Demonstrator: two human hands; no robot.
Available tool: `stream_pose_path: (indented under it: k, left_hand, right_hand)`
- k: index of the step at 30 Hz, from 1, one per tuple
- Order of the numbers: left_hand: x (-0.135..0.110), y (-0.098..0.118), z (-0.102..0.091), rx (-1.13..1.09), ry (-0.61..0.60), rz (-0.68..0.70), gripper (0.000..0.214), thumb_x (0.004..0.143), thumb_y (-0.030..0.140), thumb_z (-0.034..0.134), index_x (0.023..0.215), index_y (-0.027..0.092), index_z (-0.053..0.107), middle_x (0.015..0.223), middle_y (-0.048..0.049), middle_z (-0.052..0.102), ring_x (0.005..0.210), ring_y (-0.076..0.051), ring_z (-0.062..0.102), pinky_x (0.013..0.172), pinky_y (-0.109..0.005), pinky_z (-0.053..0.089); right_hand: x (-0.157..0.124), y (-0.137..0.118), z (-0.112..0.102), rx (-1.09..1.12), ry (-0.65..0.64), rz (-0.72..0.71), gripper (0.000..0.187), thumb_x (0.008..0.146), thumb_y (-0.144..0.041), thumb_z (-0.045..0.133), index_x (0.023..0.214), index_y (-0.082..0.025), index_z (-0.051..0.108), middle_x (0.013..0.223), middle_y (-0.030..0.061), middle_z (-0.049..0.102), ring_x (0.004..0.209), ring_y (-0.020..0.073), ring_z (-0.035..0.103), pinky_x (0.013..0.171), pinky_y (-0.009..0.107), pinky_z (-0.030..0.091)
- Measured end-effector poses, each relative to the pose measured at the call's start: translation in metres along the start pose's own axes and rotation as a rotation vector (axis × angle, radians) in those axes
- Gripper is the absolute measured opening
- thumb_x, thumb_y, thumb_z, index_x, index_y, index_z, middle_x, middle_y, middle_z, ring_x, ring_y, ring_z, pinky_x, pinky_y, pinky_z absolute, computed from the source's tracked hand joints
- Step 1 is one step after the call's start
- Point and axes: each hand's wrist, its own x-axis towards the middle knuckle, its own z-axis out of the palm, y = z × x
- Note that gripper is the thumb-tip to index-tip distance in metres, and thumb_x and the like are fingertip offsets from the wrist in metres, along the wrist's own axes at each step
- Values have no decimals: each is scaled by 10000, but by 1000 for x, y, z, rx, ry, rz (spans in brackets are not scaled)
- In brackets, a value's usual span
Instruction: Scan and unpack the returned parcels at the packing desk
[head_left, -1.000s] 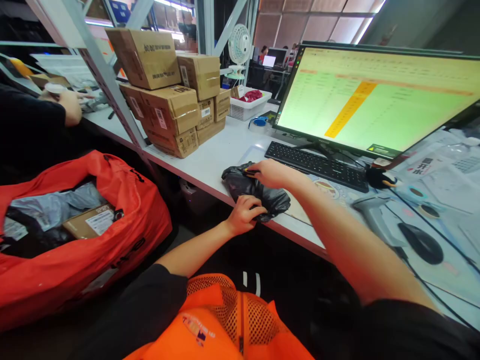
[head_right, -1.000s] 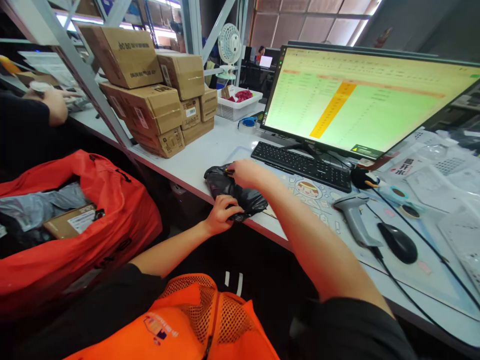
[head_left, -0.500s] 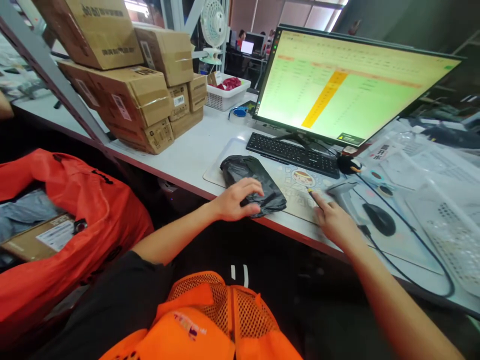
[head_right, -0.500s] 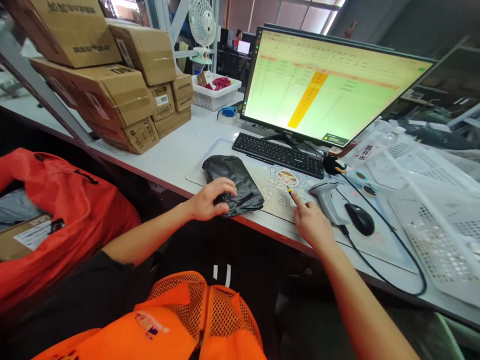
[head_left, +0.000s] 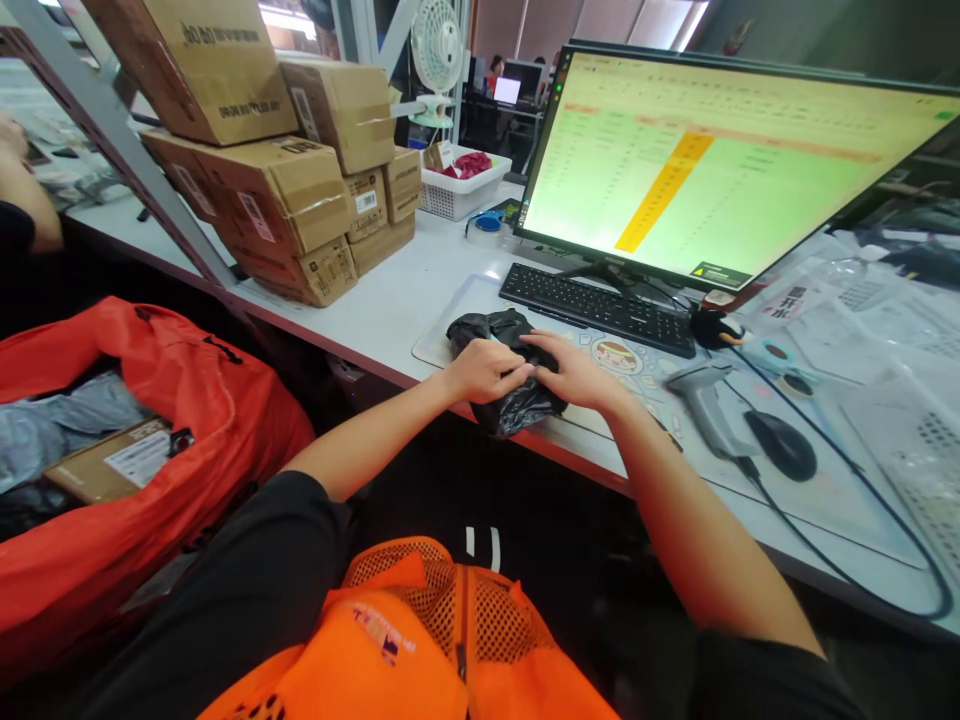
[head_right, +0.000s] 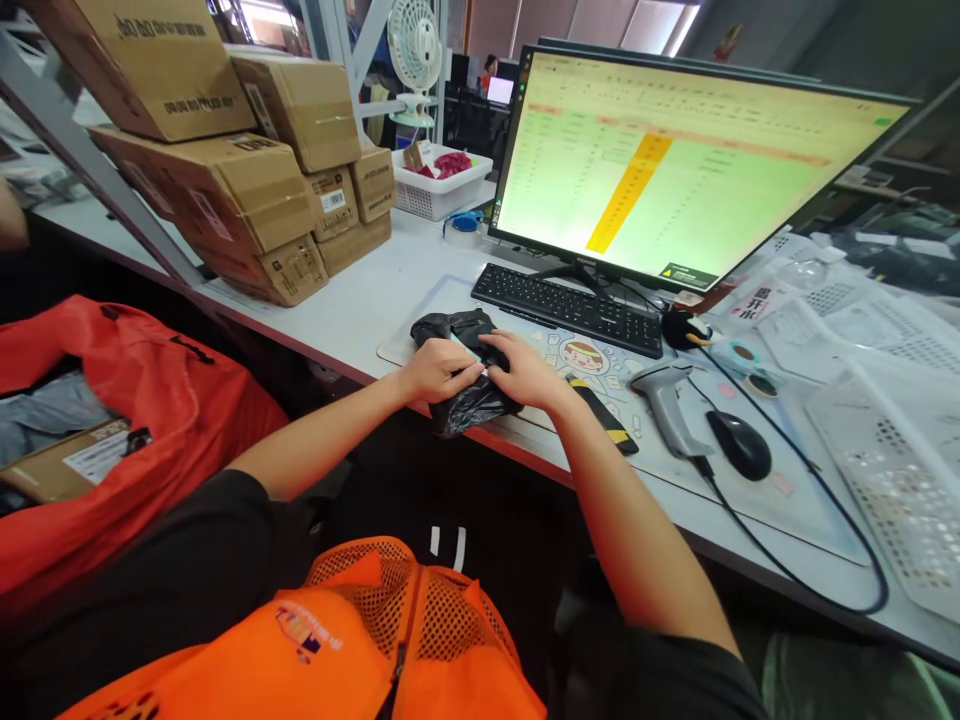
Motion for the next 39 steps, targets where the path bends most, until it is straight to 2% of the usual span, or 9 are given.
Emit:
stream_pose_path:
  k: [6, 9, 12, 16, 21, 23, 27, 32, 39]
  left_hand:
    - [1, 24, 9, 62, 191, 188, 472, 1044, 319, 419, 608, 210, 562, 542, -19, 568, 529, -153, 531, 581, -329, 365]
    - [-4, 48, 6, 72, 284, 185, 463, 1036, 291, 457, 581, 215, 498, 507, 2, 512, 501, -142, 479, 557, -332, 335]
    - [-35, 77, -3, 43, 350, 7, 435, 1019, 228, 502, 590, 217, 432, 515, 18, 477, 504, -133, 427, 550, -332, 313]
    - [-98, 105, 2, -134, 356, -384, 444, 1042, 206, 492, 617, 212, 364, 538, 36, 410, 501, -109, 371, 525, -308, 275]
    - [-136, 91, 30, -407, 432, -869, 496, 1069, 473, 429, 657, 196, 445, 573, 19, 456, 512, -100, 421, 519, -252, 325]
    - [-134, 81, 30, -600, 443, -990, 485, 1002, 658, 476, 927, 188, 568, 792, -31, 626, 602, -128, 548, 550, -251, 436]
    - [-127, 91, 1, -946, 517, -926, 943, 759, 846, 696, 1392, 247, 336, 1347, -167, 603, 1081, -266, 687, 827, -377, 608]
    - [-124, 132, -37, -1195, 87, -847, 1117, 664, 593, 939, 1505, 248, 291, 1487, -183, 547, 1370, -345, 568, 1135, -479, 492]
    - [-124, 174, -31, -908, -414, -1022, 758, 705, 382, 854, 1334, 217, 466, 1019, -30, 722, 850, -222, 698, 729, -305, 530]
  right_hand:
    - [52, -22, 26, -143, -68, 92, 743, 901, -247, 660, 1611, -159, 457, 1705, 196, 271, 1535, 389, 351, 1233, 549, 372]
    - [70, -30, 34, -223, -111, -29, 546, 949, -209, 571, 1494, -221, 615, 1642, 124, 431, 1449, 352, 466, 1198, 531, 410]
    - [76, -28, 37, -254, -120, -47, 496, 905, -104, 507, 1335, -210, 731, 1388, 86, 683, 1315, 287, 577, 1165, 441, 446]
    - [79, -22, 37, -274, -101, 25, 504, 872, -87, 516, 1301, -211, 752, 1362, 71, 701, 1293, 300, 584, 1127, 420, 470]
    - [81, -33, 36, -236, -86, 117, 486, 862, -68, 505, 1255, -196, 761, 1336, 87, 709, 1263, 306, 608, 1090, 402, 477]
    - [68, -45, 33, -208, -45, 135, 446, 836, -64, 507, 1175, -182, 772, 1265, 102, 730, 1202, 299, 638, 1047, 384, 496]
    - [-1, -79, 29, -4, 142, -40, 303, 794, -91, 518, 978, -200, 733, 1159, 82, 737, 1045, 254, 690, 946, 346, 539]
    - [-107, -122, 48, 89, 487, 35, 156, 848, -158, 560, 909, -269, 651, 1184, 90, 686, 1073, 279, 680, 933, 426, 571]
    - [-197, -130, 78, 99, 739, 381, 158, 798, -152, 599, 875, -276, 658, 1056, 77, 683, 969, 283, 681, 862, 448, 580]
